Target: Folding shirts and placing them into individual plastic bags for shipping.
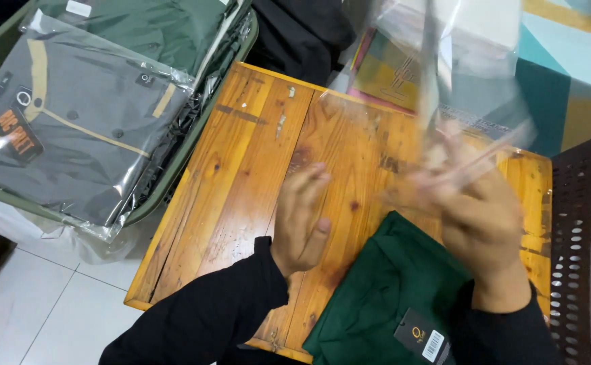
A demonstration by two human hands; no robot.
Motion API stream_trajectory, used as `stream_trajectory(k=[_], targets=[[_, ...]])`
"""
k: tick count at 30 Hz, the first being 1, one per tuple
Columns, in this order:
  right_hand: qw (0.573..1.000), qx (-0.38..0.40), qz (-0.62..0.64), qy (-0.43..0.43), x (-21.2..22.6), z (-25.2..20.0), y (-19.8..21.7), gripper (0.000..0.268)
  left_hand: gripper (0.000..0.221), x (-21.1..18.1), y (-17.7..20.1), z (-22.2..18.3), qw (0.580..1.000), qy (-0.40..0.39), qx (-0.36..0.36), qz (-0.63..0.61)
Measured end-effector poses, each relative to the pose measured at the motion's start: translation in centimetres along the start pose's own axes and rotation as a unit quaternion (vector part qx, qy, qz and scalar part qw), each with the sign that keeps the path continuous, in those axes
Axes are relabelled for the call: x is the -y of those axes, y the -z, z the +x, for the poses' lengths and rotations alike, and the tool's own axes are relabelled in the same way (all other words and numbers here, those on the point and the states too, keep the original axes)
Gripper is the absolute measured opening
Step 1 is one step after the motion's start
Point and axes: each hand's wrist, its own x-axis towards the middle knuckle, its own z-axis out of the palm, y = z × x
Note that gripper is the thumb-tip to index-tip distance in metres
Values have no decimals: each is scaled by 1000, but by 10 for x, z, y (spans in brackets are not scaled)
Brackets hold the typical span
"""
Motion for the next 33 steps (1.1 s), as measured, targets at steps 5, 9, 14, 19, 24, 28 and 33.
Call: stream_trajectory(k=[5, 9, 14, 19, 24, 28, 33], targets=[[947, 230, -79, 208, 3, 24, -38, 68, 77, -41, -39, -15, 834, -3, -337, 437], [930, 253, -79, 254, -10, -18, -94, 29, 40, -17, 13, 13, 830, -462, -191, 250], [940, 164, -16, 300, 5, -40, -109, 24, 34, -5, 7, 26, 926, -321, -46, 191], [929, 208, -10, 306, 24, -24, -98, 30, 58, 36, 37, 43, 972, -148, 146, 113], [933, 242, 3, 268, 8, -33, -96, 52, 59, 56, 62, 49, 948, -3, 271, 164], [947, 267, -18, 176, -22, -35, -96, 57, 50, 55, 67, 46, 909, 54, 286, 299], [945, 300, -104, 75, -60, -46, -75, 101, 53, 38, 63, 39, 842, 125, 303, 430]])
